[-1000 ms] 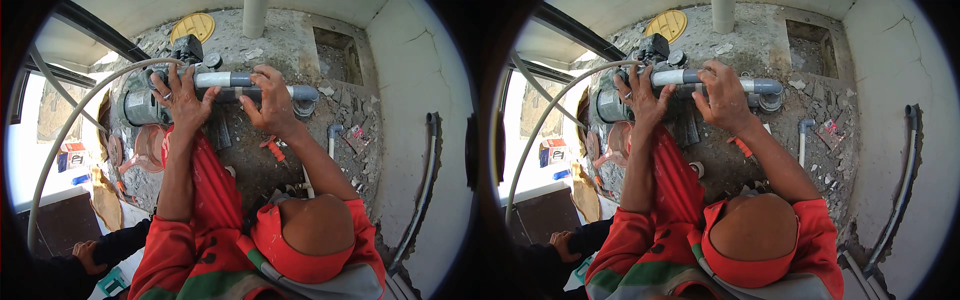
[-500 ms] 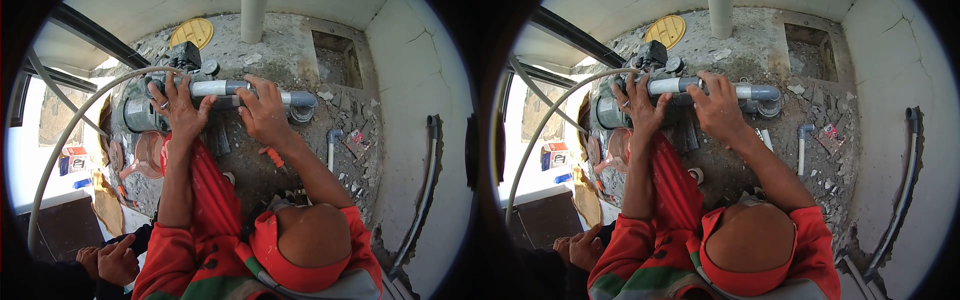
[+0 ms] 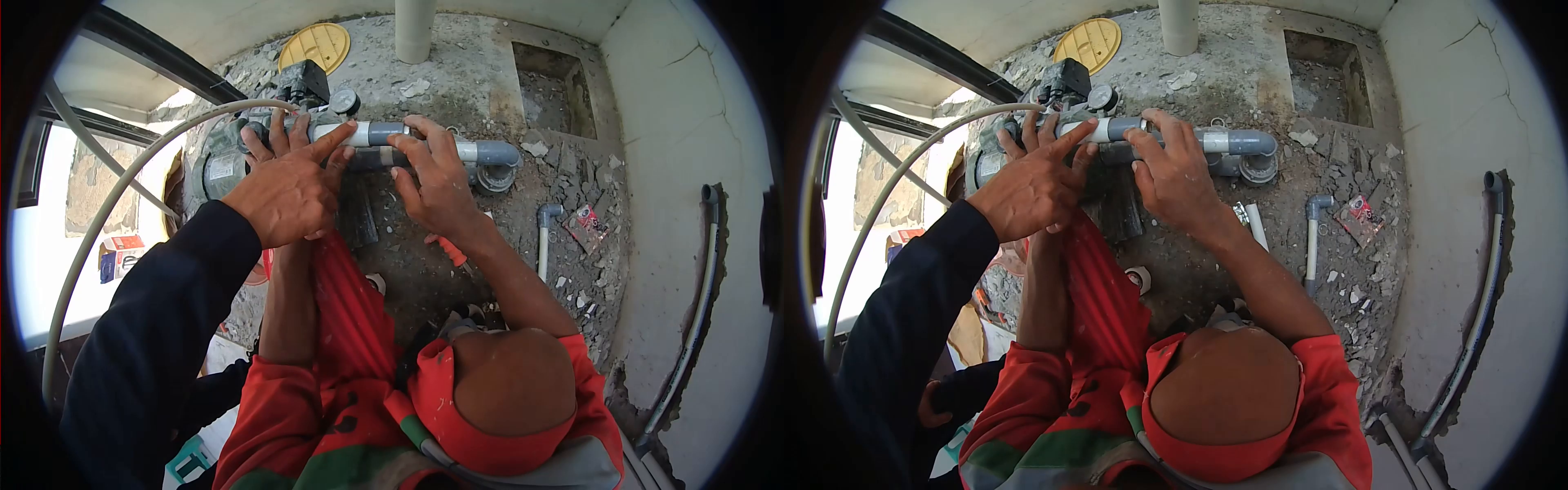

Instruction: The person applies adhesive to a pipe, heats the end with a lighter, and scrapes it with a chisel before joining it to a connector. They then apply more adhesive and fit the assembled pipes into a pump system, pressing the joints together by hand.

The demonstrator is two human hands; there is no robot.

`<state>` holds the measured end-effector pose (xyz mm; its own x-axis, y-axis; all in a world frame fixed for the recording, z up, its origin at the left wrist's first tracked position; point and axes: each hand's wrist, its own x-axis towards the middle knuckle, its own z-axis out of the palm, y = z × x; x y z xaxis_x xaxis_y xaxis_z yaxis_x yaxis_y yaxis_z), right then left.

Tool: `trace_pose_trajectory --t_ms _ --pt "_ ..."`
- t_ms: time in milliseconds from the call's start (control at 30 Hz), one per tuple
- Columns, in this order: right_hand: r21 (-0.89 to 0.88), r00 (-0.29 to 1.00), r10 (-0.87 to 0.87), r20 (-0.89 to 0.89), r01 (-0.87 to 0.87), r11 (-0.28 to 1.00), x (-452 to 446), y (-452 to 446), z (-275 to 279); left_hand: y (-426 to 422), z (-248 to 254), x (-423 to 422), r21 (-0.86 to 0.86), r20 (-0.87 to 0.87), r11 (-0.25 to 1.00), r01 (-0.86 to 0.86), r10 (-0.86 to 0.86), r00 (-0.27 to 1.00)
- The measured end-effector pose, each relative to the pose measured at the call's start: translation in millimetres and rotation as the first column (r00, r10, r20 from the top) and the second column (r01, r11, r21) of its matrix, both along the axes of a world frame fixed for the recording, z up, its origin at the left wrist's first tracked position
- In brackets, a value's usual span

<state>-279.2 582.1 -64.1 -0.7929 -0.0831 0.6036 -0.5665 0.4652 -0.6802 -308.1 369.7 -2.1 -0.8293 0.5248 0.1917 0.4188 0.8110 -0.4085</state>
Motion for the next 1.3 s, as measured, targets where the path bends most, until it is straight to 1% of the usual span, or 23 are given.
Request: trace_pose_trajectory --t_ms 67,133,167,267,367,400,467,567,600,633,700,767,900,967,1067,1133,1200,1233,1300 --pt "-0.033 1.0 0.014 0.023 -0.013 0.999 0 -1 -1 3 -10 2 0.148 -0.052 0.987 -0.059 0.067 0.996" --pt "-0.029 1.0 -0.006 0.017 0.007 1.0 1 -1 2 1 -22 5 0.236 -0.072 0.966 -0.104 0.124 0.99" --pt "-0.027 1.0 -0.016 0.013 0.016 0.999 1 -1 5 -1 -28 5 0.25 -0.073 0.96 -0.123 0.146 0.987" --pt "0.07 0.995 -0.06 -0.078 0.066 0.995 -7 -2 22 2 -22 9 0.226 -0.079 0.97 -0.088 0.108 0.991" --pt "0.133 0.998 0.027 -0.063 -0.018 0.991 -33 -1 38 15 3 13 0.126 -0.059 0.991 -0.044 0.052 0.997" --pt "0.086 0.994 0.105 0.026 -0.107 0.99 -47 0 43 14 5 13 0.092 -0.053 0.995 -0.035 0.04 0.998" --pt "-0.027 0.946 0.263 0.187 -0.263 0.964 -80 4 49 12 6 10 0.033 -0.05 0.999 -0.013 0.015 0.999" --pt "-0.048 0.849 0.462 0.256 -0.466 0.883 -111 2 48 4 7 2 0.018 -0.017 1.0 0.016 -0.015 1.0" --pt "-0.047 0.796 0.519 0.312 -0.532 0.845 -119 0 45 4 13 4 0.026 0.014 1.0 0.014 -0.014 1.0" --pt "-0.01 0.768 0.532 0.356 -0.566 0.824 -125 -1 42 5 16 5 0.036 0.045 0.999 0.012 -0.014 0.999" --pt "0.058 0.71 0.546 0.444 -0.631 0.774 -133 -4 36 6 0 6 0.152 -0.037 0.988 -0.032 0.038 0.999" --pt "-0.012 0.706 0.568 0.423 -0.623 0.782 -131 -6 29 5 -10 8 0.215 -0.075 0.975 -0.058 0.076 0.994" --pt "-0.109 0.658 0.605 0.448 -0.631 0.768 -125 -4 33 4 -13 9 0.238 -0.061 0.965 -0.107 0.125 0.99" --pt "-0.095 0.679 0.614 0.403 -0.636 0.765 -125 -6 30 1 -15 7 0.234 -0.049 0.967 -0.099 0.113 0.992" --pt "-0.054 0.725 0.587 0.36 -0.612 0.789 -127 -8 28 1 -5 4 0.174 -0.002 0.983 -0.065 0.066 0.998" --pt "-0.044 0.737 0.574 0.357 -0.6 0.799 -125 -9 28 12 23 5 0.083 0.101 0.992 -0.094 0.085 0.991" --pt "-0.048 0.73 0.575 0.369 -0.603 0.796 -125 -8 28 10 28 0 0.046 0.162 0.995 -0.083 0.075 0.984" --pt "-0.059 0.761 0.545 0.352 -0.563 0.824 -125 -7 26 8 28 -1 0.026 0.195 0.997 -0.075 0.068 0.978" --pt "-0.082 0.819 0.477 0.319 -0.478 0.875 -123 -4 21 5 21 2 0.045 0.1 0.999 -0.025 0.021 0.995"
